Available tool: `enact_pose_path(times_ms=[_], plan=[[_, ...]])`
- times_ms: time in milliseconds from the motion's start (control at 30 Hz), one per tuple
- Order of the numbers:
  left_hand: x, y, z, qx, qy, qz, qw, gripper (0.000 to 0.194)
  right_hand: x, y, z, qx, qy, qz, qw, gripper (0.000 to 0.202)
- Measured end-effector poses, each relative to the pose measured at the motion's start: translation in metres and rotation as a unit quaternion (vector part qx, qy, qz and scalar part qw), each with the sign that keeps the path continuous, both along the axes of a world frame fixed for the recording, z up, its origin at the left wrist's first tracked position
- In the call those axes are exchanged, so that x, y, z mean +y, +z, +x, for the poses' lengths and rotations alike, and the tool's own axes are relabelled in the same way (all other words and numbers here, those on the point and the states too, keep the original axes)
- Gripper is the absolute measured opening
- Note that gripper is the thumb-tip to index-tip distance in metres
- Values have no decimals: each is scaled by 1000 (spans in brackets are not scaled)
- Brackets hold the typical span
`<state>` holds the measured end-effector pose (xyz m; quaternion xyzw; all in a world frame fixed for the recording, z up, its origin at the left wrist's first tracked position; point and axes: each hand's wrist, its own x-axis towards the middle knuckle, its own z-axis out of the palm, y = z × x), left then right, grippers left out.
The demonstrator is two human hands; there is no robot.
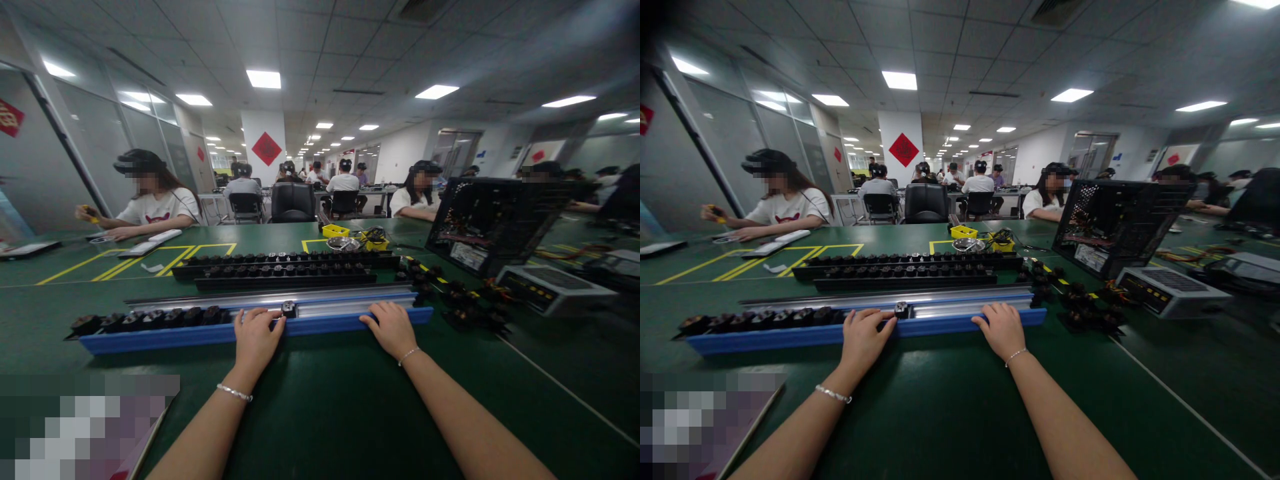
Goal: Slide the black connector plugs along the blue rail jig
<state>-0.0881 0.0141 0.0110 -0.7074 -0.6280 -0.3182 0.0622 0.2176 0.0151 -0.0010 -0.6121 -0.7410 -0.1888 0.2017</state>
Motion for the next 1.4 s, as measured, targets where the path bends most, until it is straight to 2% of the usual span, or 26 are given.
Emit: enact_pose_path(times_ms=[567, 1133, 1400], plan=[[1, -1, 0, 22, -27, 13, 999, 30, 0, 1, 0, 5, 1, -10, 1000, 39], [2, -4, 1, 0, -67, 15, 998, 26, -1, 2, -1, 8, 0, -14, 1000, 37], [1, -3, 2, -9, -84, 16, 996, 24, -6, 8, -8, 61, 16, -6, 998, 29]])
